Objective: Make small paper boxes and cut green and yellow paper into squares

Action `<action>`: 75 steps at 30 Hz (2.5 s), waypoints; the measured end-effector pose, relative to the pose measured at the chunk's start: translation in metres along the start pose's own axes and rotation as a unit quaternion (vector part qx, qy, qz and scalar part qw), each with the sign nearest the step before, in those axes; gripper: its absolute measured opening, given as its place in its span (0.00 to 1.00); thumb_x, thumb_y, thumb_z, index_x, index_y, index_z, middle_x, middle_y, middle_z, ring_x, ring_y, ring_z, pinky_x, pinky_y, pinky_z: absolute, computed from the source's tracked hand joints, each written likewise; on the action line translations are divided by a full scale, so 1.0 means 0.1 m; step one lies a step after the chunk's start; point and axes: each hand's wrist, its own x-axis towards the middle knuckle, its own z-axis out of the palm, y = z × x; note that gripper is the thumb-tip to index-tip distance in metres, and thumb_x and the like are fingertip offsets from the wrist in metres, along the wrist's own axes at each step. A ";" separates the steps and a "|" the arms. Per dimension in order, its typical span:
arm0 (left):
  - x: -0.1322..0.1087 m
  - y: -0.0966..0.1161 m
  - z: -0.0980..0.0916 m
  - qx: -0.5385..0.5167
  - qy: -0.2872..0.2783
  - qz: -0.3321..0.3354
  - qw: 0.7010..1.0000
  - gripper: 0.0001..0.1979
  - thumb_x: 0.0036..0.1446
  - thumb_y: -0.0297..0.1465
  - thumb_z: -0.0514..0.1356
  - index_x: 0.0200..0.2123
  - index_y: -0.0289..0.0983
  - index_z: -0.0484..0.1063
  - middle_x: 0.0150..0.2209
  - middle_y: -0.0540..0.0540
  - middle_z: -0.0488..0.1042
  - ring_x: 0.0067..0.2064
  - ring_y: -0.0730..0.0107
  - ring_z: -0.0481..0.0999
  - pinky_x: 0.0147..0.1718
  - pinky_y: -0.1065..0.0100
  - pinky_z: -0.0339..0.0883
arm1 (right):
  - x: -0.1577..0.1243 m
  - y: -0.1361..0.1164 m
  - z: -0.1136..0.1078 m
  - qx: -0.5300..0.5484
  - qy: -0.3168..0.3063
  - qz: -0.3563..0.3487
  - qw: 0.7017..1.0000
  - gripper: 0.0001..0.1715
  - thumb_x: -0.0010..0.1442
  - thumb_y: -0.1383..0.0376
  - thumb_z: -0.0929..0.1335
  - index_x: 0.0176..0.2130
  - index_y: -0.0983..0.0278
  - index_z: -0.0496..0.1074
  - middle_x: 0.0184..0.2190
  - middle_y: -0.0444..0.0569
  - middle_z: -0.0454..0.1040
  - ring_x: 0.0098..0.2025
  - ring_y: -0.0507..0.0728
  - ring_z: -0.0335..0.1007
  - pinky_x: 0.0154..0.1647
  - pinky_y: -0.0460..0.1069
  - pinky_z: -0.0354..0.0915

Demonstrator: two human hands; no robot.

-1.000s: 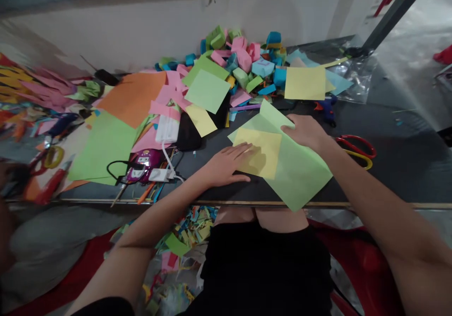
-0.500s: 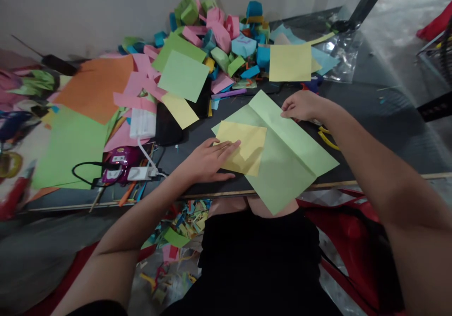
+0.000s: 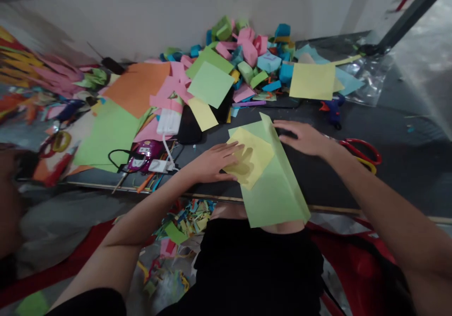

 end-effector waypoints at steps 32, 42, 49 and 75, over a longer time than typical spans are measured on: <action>0.30 0.18 0.09 -0.016 0.057 -0.109 0.992 0.32 0.70 0.44 0.57 0.70 0.31 0.65 0.73 0.33 0.63 0.74 0.49 0.64 0.70 0.52 0.62 | 0.51 0.01 0.59 -0.169 0.022 0.054 0.984 0.39 0.73 0.53 0.55 0.78 0.59 0.52 0.80 0.49 0.46 0.80 0.69 0.43 0.78 0.70 0.47; -0.01 0.21 0.13 -0.154 0.024 0.095 0.983 0.31 0.67 0.45 0.61 0.67 0.35 0.70 0.72 0.36 0.64 0.74 0.54 0.65 0.72 0.50 0.60 | 0.49 -0.02 0.63 -0.163 0.058 0.058 0.983 0.37 0.74 0.53 0.56 0.77 0.57 0.55 0.79 0.50 0.51 0.79 0.68 0.46 0.77 0.71 0.48; 0.10 0.10 0.21 -0.196 0.045 0.076 0.977 0.28 0.73 0.42 0.55 0.72 0.42 0.65 0.74 0.42 0.61 0.76 0.61 0.60 0.73 0.52 0.59 | 0.47 -0.16 0.62 -0.187 0.053 0.085 0.977 0.37 0.74 0.58 0.55 0.76 0.61 0.56 0.79 0.50 0.51 0.79 0.68 0.47 0.77 0.69 0.50; 0.30 -0.38 0.13 -0.103 0.049 -0.008 0.993 0.34 0.65 0.53 0.61 0.70 0.47 0.67 0.74 0.41 0.61 0.76 0.50 0.59 0.71 0.43 0.55 | 0.57 0.10 0.46 -0.128 0.079 0.100 0.983 0.43 0.71 0.50 0.60 0.77 0.63 0.54 0.79 0.53 0.49 0.80 0.68 0.44 0.79 0.70 0.39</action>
